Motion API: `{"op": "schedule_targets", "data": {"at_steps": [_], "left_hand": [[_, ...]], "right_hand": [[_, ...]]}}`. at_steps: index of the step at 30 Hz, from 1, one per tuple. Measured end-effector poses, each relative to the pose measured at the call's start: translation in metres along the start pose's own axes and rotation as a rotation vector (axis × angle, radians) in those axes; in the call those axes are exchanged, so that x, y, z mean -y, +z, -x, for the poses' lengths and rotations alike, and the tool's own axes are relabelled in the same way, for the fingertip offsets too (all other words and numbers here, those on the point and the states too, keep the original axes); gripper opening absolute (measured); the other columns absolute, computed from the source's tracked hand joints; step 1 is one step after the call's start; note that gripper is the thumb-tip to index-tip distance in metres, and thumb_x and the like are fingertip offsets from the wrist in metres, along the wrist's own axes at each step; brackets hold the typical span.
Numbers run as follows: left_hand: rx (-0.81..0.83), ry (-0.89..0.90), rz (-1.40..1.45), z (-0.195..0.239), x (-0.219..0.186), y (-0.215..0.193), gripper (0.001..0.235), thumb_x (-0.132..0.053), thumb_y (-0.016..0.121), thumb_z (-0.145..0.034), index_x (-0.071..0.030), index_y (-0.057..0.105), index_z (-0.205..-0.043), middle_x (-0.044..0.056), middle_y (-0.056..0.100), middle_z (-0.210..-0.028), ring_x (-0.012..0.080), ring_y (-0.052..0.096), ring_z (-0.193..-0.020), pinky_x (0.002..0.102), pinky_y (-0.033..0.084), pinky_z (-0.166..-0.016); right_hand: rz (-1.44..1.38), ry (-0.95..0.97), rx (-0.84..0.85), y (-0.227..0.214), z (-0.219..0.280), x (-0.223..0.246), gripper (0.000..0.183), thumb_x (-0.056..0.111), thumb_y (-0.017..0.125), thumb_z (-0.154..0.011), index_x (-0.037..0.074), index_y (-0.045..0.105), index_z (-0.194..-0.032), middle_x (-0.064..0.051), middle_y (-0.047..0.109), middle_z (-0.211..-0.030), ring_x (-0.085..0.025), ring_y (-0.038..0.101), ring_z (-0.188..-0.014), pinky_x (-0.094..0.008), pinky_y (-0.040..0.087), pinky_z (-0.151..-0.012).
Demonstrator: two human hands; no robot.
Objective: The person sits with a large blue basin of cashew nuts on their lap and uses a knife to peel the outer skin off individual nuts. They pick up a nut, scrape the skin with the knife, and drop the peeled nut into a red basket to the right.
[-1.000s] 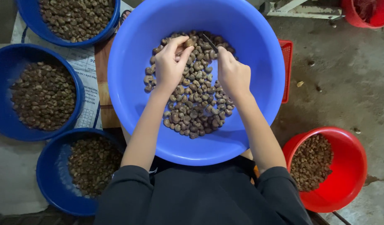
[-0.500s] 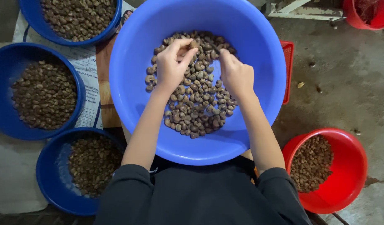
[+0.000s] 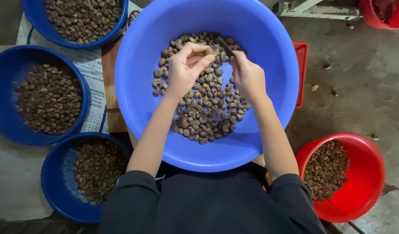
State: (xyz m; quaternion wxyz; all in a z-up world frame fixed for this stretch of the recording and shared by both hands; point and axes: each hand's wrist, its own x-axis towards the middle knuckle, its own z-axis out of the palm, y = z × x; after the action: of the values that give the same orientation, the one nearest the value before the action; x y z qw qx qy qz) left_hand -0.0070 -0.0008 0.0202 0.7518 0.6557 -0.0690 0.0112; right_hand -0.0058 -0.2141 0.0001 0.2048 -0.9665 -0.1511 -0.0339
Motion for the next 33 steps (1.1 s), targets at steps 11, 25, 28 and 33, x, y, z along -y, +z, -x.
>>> {"op": "schedule_targets", "data": {"at_steps": [11, 25, 28, 33], "left_hand": [[0.101, 0.073, 0.074, 0.002, 0.003, 0.020, 0.025, -0.009, 0.077, -0.098, -0.012, 0.074, -0.123, 0.005, 0.072, -0.123, 0.0250, 0.073, -0.111, 0.030, 0.069, -0.077], [-0.035, -0.229, 0.359, 0.001, 0.021, 0.019, 0.031, -0.013, 0.072, -0.101, 0.003, 0.066, -0.127, 0.022, 0.075, -0.114, 0.0269, 0.078, -0.099, 0.035, 0.071, -0.071], [-0.083, -0.171, 0.321, 0.002, 0.019, 0.017, 0.028, -0.011, 0.071, -0.101, 0.003, 0.067, -0.125, 0.022, 0.075, -0.111, 0.0266, 0.078, -0.096, 0.035, 0.071, -0.068], [-0.096, -0.089, 0.273, 0.001, 0.021, 0.013, 0.027, -0.011, 0.072, -0.101, 0.004, 0.067, -0.123, 0.021, 0.074, -0.107, 0.0251, 0.078, -0.091, 0.034, 0.072, -0.066]], "right_hand": [[-1.537, 0.220, -0.122, 0.001, 0.000, 0.017, 0.017, 0.008, 0.066, -0.103, -0.002, 0.062, -0.115, 0.000, 0.042, -0.068, -0.003, 0.034, -0.046, -0.020, 0.025, -0.040], [-0.572, -0.066, -0.327, -0.009, 0.000, 0.019, 0.016, 0.012, 0.055, -0.111, 0.003, 0.066, -0.119, -0.014, 0.068, -0.076, -0.031, 0.066, -0.066, -0.039, 0.052, -0.059], [-0.263, -0.143, -0.290, 0.006, 0.006, 0.010, 0.014, 0.016, 0.056, -0.110, 0.010, 0.065, -0.119, -0.010, 0.067, -0.073, -0.035, 0.069, -0.065, -0.042, 0.054, -0.057], [0.154, -0.147, -0.380, 0.015, 0.002, 0.000, 0.010, 0.021, 0.056, -0.110, 0.019, 0.062, -0.117, -0.007, 0.068, -0.071, -0.034, 0.067, -0.055, -0.043, 0.052, -0.049]]}}
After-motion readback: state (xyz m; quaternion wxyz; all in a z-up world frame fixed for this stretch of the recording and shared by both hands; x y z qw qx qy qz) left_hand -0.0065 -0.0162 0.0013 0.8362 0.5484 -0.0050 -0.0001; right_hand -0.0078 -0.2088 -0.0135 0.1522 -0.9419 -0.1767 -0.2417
